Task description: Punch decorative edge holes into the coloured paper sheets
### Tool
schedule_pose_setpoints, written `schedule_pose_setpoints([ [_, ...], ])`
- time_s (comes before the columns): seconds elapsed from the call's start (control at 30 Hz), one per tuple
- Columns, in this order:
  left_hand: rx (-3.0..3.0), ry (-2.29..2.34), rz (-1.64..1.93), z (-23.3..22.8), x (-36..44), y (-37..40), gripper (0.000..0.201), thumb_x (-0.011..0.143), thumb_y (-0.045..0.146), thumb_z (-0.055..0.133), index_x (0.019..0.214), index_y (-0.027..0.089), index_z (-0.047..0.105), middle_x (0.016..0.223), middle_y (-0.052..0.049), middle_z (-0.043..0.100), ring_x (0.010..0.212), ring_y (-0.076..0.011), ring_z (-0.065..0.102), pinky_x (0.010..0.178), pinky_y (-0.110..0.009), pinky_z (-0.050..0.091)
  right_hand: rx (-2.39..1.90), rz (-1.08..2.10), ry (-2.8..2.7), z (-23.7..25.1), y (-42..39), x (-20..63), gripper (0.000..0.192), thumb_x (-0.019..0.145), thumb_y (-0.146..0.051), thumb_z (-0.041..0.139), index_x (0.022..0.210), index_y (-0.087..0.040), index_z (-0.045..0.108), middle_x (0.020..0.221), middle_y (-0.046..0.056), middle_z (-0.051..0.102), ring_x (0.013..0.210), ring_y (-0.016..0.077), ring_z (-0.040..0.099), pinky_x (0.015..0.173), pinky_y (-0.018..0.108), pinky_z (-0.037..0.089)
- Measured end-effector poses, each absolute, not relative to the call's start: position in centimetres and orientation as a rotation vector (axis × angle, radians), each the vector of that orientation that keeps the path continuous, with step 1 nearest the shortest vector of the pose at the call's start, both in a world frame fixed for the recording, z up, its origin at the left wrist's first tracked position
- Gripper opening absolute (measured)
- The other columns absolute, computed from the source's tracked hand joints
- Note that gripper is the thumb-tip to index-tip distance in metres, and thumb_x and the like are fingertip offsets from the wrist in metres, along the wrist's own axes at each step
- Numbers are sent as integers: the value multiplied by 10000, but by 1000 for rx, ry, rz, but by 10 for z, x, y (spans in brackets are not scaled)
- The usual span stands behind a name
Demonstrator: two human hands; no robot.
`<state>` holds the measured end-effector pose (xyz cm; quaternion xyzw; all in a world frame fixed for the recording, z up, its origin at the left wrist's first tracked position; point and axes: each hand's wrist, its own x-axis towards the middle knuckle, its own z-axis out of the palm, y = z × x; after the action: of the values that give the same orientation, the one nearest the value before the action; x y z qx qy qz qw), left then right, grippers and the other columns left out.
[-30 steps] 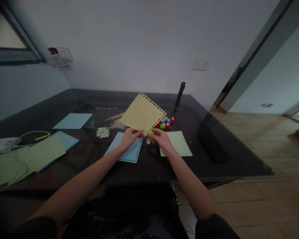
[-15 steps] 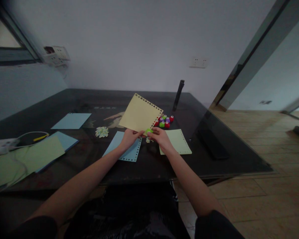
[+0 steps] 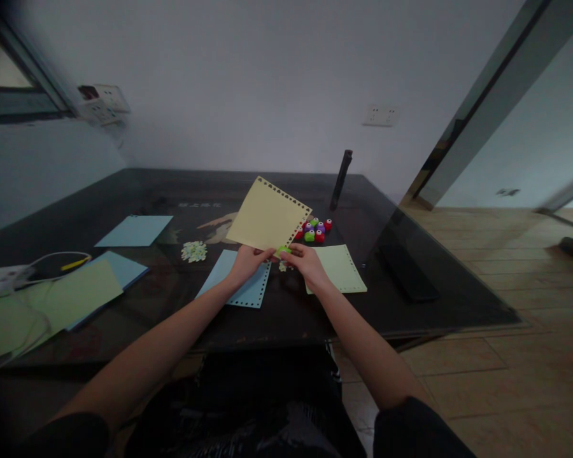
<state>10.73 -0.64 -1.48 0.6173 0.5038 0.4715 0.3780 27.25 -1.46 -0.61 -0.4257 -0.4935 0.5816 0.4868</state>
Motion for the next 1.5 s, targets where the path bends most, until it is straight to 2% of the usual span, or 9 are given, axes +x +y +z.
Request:
schedule_pose_setpoints([
  [0.3,1584,1260,1213,-16,107,-6,157,773,237,638,838,107,698,719,-90,734,652,-212,693,635,-283,528,-1044,1409,-1160,-3,-15,271,382,526,-326,829,831,-159,669,857,66,705,718,157,626,662,280,479],
  [0.5,1584,1262,1202,-21,107,-3,160,767,249,642,802,103,696,703,-97,730,670,-230,697,649,-300,535,-1017,1419,-1173,-4,-15,271,350,528,-313,828,803,-165,670,831,51,704,701,149,623,661,274,465],
  [0.67,1579,1246,1194,-22,107,-3,159,769,260,640,762,110,692,705,-98,731,673,-233,698,652,-303,538,-1006,1389,-1224,-7,-14,272,332,556,-323,814,816,-174,670,851,55,706,740,170,636,697,293,468],
  [1.5,1548,1242,1201,-20,108,-5,133,751,239,667,797,117,696,688,-80,728,680,-228,697,675,-301,537,-1013,1347,-1247,-8,-13,273,308,554,-327,807,781,-171,668,812,46,706,764,181,641,761,319,473],
])
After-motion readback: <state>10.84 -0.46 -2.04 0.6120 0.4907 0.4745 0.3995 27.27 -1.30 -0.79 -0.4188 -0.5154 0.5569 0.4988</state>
